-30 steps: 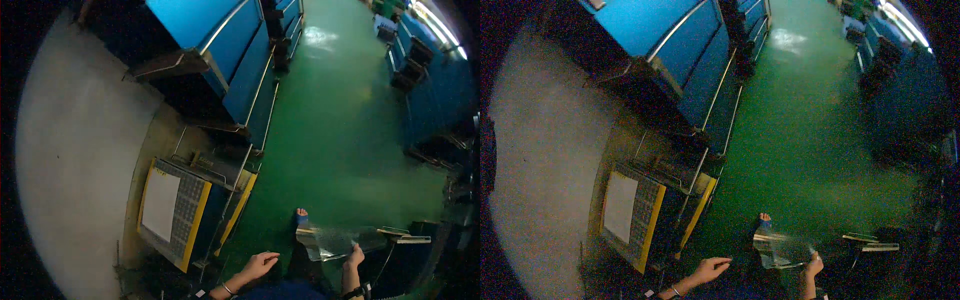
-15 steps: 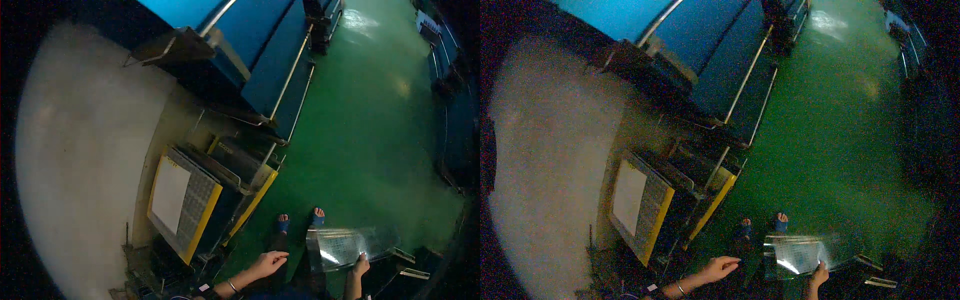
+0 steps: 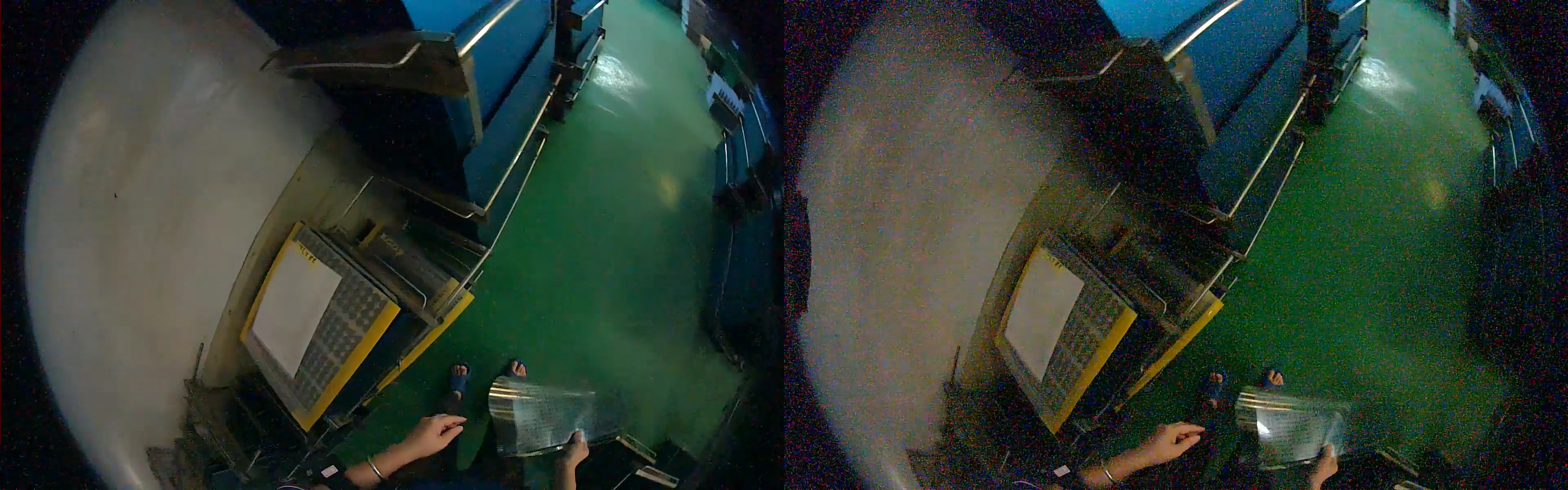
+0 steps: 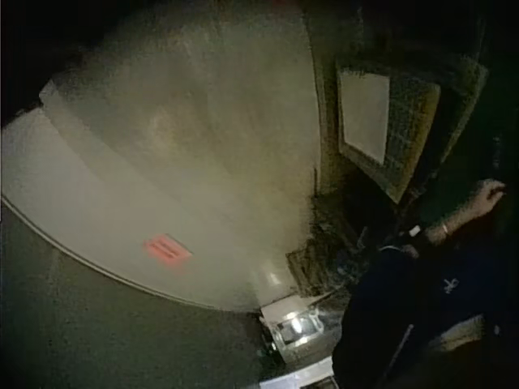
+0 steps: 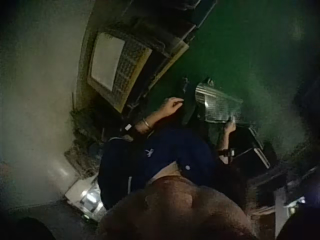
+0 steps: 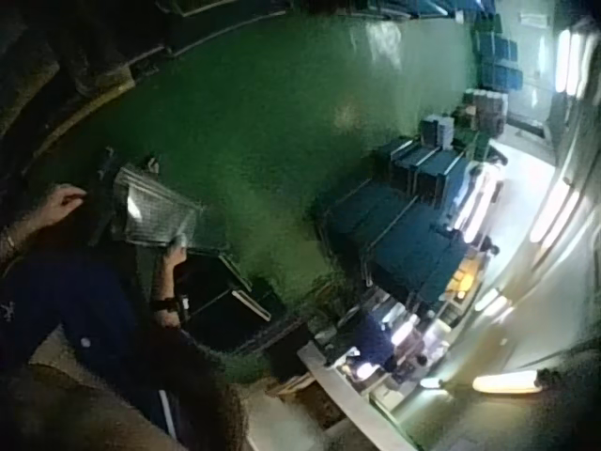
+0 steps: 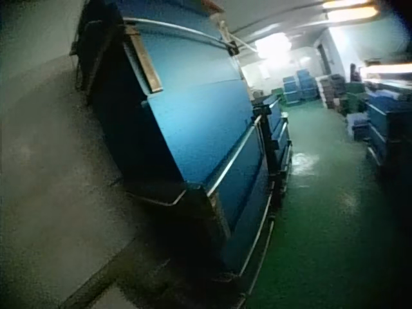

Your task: Organizing and stacking metal mesh screens or filters into racks.

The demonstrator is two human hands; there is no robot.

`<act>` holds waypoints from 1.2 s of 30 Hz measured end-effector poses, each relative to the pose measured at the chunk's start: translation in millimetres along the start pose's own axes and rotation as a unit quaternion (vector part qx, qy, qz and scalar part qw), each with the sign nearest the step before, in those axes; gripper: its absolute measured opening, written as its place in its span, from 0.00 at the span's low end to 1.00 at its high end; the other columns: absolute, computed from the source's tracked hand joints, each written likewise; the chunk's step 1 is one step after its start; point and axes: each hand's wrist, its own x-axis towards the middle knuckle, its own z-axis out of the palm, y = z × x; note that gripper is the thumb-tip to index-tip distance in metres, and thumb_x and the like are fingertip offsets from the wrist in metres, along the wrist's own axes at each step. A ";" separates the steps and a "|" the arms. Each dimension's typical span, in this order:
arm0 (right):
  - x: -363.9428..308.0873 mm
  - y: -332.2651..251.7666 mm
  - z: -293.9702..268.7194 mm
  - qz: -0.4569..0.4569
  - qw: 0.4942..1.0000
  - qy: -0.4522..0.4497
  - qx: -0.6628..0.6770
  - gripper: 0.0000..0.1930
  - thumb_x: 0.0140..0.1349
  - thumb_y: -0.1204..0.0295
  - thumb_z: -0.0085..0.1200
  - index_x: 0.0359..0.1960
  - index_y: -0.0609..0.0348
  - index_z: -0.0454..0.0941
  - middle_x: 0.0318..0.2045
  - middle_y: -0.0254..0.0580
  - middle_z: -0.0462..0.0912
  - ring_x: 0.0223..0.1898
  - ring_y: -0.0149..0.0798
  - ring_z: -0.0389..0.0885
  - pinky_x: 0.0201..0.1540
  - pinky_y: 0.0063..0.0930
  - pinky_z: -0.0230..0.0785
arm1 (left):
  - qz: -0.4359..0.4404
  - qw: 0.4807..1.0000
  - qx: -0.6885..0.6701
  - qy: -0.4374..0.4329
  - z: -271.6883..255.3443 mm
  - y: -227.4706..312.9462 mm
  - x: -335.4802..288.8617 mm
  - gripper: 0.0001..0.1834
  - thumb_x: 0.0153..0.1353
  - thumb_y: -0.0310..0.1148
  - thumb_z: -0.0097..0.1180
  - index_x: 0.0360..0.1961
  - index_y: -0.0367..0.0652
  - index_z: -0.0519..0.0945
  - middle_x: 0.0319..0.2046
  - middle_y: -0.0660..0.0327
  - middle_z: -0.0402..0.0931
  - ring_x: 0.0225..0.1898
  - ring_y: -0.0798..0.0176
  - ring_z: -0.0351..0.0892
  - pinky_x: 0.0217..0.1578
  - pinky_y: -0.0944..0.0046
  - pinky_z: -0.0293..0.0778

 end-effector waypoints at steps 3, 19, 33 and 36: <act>12.8 6.1 -2.8 -0.170 0.973 -0.055 -0.147 0.13 0.54 0.71 0.47 0.14 0.59 0.65 0.10 0.33 0.63 0.13 0.35 0.62 0.17 0.31 0.53 | 0.041 0.999 0.035 0.006 -0.4 -6.9 -1.0 0.14 0.55 0.35 0.52 0.41 0.40 0.75 0.34 0.52 0.76 0.34 0.56 0.77 0.34 0.63 0.72; 51.8 -60.1 6.1 -0.087 0.968 -0.026 -0.232 0.14 0.52 0.62 0.54 0.32 0.60 0.80 0.15 0.40 0.76 0.14 0.34 0.62 0.18 0.30 0.55 | 0.068 0.994 -0.035 0.072 4.8 -26.1 11.5 0.15 0.56 0.37 0.51 0.42 0.40 0.75 0.36 0.52 0.76 0.37 0.56 0.77 0.38 0.61 0.72; -7.2 -256.9 24.0 -0.379 0.830 -0.368 -0.180 0.19 0.58 0.67 0.46 0.48 0.67 0.69 0.45 0.53 0.73 0.46 0.48 0.72 0.48 0.37 0.64 | 0.116 0.978 -0.014 0.170 -13.1 -29.9 -10.8 0.16 0.56 0.38 0.50 0.43 0.42 0.75 0.33 0.53 0.76 0.36 0.57 0.76 0.36 0.61 0.71; -86.5 -346.4 23.5 -0.310 0.858 -0.282 -0.296 0.16 0.58 0.70 0.46 0.45 0.69 0.71 0.41 0.54 0.75 0.42 0.48 0.73 0.45 0.37 0.66 | 0.097 0.978 -0.008 0.183 -28.8 -22.2 -35.2 0.15 0.56 0.37 0.50 0.42 0.42 0.75 0.33 0.54 0.76 0.36 0.57 0.76 0.37 0.61 0.71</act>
